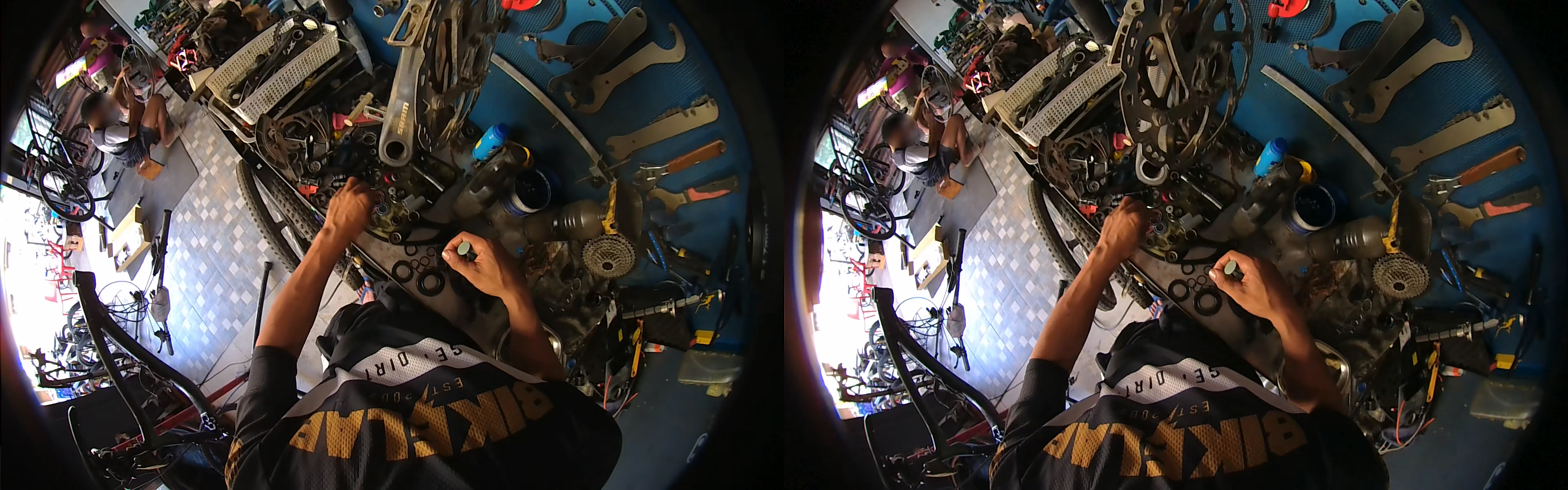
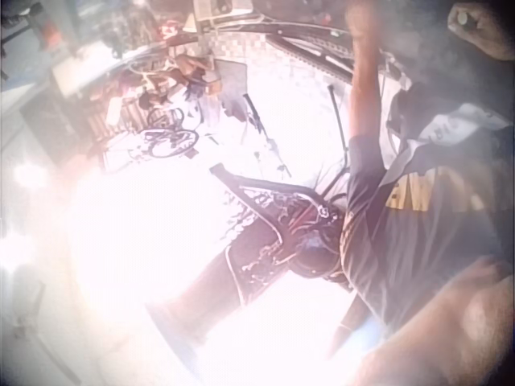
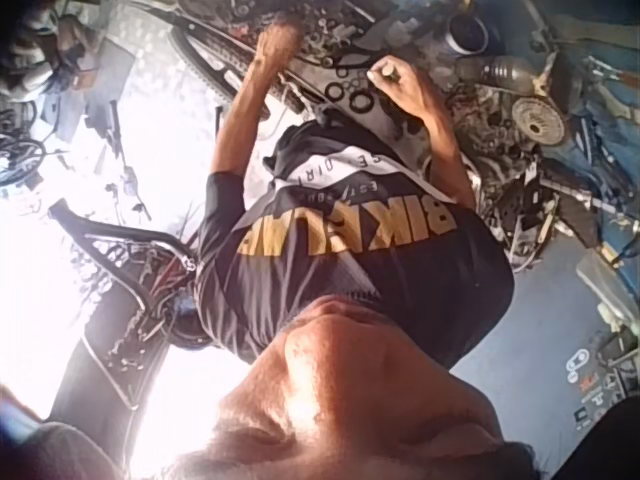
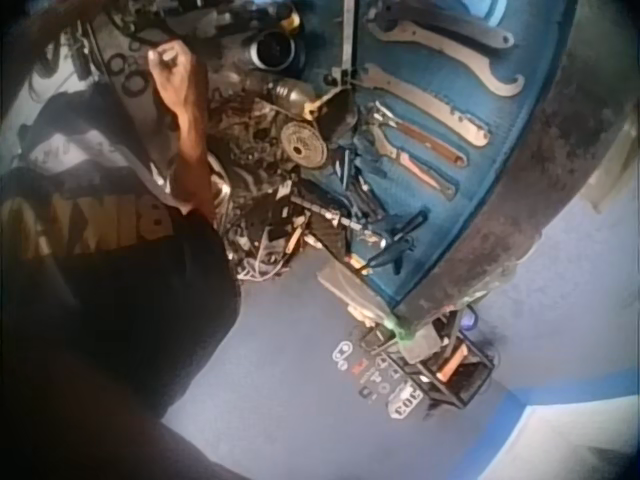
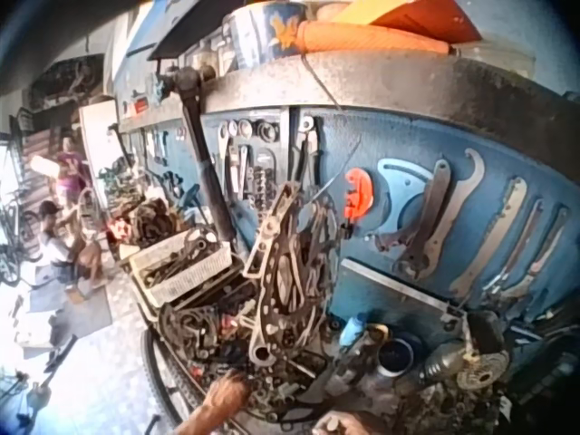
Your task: The person repeatedly applies lubricant from a small tube to several small circular metal parts on a workbench. They pick up each part, apply the lubricant, and place it back down, continuing this cycle throughout the clip.
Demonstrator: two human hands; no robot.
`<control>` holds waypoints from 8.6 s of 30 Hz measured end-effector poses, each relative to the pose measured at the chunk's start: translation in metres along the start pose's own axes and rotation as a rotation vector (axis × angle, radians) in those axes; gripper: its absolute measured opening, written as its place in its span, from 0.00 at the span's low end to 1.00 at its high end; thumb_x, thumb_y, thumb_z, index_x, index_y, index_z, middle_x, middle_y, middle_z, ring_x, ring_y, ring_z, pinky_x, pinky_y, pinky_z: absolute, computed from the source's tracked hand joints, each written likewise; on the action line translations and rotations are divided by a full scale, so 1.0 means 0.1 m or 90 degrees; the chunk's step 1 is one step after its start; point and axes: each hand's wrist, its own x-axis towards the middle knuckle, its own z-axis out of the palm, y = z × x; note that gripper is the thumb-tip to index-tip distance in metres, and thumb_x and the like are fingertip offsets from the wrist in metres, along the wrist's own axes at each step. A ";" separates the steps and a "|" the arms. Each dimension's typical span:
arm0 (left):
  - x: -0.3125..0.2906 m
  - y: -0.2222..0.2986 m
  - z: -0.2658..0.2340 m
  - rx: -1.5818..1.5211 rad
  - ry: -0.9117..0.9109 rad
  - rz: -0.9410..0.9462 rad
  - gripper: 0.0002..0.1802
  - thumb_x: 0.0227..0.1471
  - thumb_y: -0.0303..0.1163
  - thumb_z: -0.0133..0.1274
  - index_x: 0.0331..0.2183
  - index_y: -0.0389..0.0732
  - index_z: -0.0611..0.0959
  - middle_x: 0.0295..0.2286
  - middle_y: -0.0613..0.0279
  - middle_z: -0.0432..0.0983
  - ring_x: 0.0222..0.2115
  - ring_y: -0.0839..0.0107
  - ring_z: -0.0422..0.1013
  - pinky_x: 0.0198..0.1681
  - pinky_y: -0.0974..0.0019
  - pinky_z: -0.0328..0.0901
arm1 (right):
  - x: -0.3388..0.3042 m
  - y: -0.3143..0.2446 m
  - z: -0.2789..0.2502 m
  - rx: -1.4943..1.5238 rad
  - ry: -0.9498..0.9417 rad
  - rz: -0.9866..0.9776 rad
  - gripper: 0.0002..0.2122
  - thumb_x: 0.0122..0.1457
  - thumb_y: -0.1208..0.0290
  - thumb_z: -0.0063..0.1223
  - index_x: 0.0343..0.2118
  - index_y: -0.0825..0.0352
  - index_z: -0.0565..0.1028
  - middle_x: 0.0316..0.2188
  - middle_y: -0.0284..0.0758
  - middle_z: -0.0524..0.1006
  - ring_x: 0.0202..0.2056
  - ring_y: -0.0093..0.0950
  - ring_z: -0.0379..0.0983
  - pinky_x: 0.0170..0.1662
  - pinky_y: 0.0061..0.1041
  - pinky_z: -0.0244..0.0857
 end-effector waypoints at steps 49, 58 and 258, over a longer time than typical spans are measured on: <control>-0.80 1.13 -0.93 -1.558 0.086 -0.177 0.10 0.61 0.37 0.59 0.42 0.45 0.81 0.37 0.71 0.76 0.39 0.73 0.72 0.35 0.68 0.63 | 0.19 -1.24 -0.18 0.761 0.050 -0.556 0.30 0.68 0.38 0.37 0.47 0.68 0.66 0.14 0.30 0.63 0.14 0.24 0.58 0.21 0.26 0.58; -0.90 1.38 -1.09 -1.561 0.099 -0.147 0.10 0.60 0.34 0.59 0.42 0.41 0.81 0.36 0.65 0.77 0.38 0.72 0.72 0.34 0.66 0.65 | 0.24 -1.55 -0.12 0.756 -0.093 -0.559 0.18 0.71 0.49 0.39 0.46 0.62 0.63 0.16 0.32 0.64 0.16 0.25 0.56 0.26 0.30 0.54; -1.31 0.84 -0.35 -1.371 0.146 -0.342 0.10 0.62 0.30 0.58 0.43 0.36 0.82 0.37 0.60 0.80 0.36 0.72 0.74 0.41 0.66 0.68 | 0.11 1.02 0.05 -0.243 0.085 0.188 0.10 0.58 0.65 0.63 0.42 0.60 0.80 0.40 0.39 0.80 0.42 0.42 0.79 0.46 0.39 0.72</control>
